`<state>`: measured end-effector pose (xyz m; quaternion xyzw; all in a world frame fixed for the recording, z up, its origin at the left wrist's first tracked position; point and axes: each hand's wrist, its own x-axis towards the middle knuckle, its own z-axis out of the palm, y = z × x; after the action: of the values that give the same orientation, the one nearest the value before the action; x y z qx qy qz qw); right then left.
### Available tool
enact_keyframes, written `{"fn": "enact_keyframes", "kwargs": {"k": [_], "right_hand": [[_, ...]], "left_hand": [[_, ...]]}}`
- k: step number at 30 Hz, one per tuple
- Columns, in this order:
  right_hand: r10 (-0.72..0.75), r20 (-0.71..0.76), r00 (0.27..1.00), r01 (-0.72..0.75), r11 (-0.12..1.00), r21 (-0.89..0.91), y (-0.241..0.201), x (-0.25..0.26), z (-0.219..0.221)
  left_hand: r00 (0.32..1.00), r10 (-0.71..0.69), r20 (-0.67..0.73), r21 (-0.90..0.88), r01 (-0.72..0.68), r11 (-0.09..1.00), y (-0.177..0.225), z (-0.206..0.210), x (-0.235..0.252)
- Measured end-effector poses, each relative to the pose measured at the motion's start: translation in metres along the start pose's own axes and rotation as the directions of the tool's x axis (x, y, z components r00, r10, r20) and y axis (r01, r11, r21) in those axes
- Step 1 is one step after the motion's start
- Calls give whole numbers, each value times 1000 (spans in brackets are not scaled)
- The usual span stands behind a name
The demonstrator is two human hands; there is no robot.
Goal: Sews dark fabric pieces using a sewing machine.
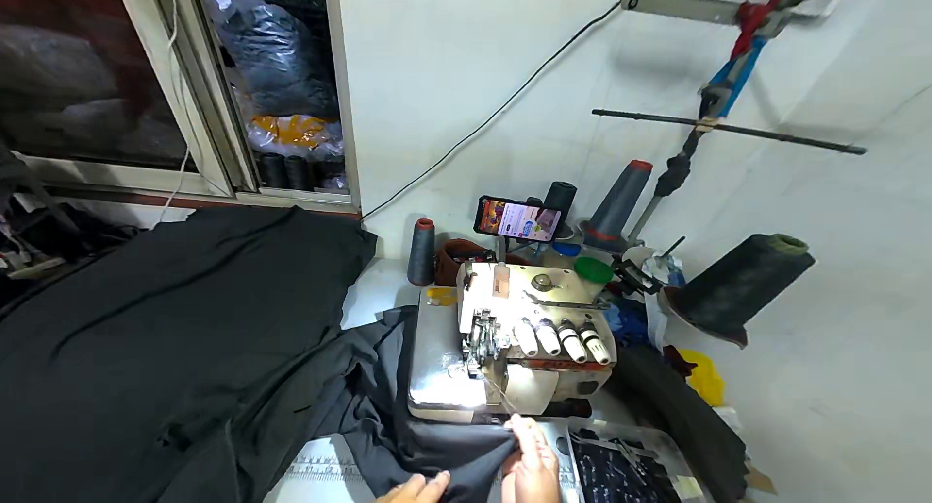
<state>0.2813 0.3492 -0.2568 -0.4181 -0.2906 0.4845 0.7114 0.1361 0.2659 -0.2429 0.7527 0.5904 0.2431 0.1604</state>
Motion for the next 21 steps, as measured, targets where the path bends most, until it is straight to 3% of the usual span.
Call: {"fn": "enact_keyframes", "kwargs": {"k": [2, 3, 5, 8, 9, 11, 14, 16, 19, 21], "right_hand": [[23, -52, 998, -23, 1000, -7, 2, 9, -12], [14, 9, 1000, -13, 996, -88, 3, 7, -19], [11, 278, 960, 92, 931, -352, 0, -4, -34], [114, 594, 796, 263, 819, -510, -14, -26, -39], [107, 619, 778, 301, 802, -517, -17, -30, -40], [-12, 550, 835, 389, 720, -575, -21, -25, -42], [-177, 435, 883, 464, 479, -745, -22, 11, -48], [-90, 485, 870, 475, 417, -775, -30, 32, -46], [195, 645, 739, 483, 514, -709, -34, 51, -36], [287, 657, 697, 484, 486, -727, -34, 51, -26]], "left_hand": [[990, 31, -140, -43, -38, 998, -11, -3, 2], [975, 55, -216, -60, -70, 996, -17, -3, 3], [941, 128, -313, -103, -168, 980, -25, -6, 8], [934, 315, -171, -113, -336, 935, -32, -7, 17], [927, 358, -112, -99, -369, 924, -36, -2, 19], [919, 388, -62, -61, -392, 918, -45, 7, 21], [947, 309, -87, -186, -320, 929, -61, 9, 17], [965, 242, -104, -313, -263, 913, -75, 13, 16], [972, 211, -101, -422, -234, 876, -89, 19, 15], [969, 228, -98, -470, -247, 847, -92, 19, 16]]}}
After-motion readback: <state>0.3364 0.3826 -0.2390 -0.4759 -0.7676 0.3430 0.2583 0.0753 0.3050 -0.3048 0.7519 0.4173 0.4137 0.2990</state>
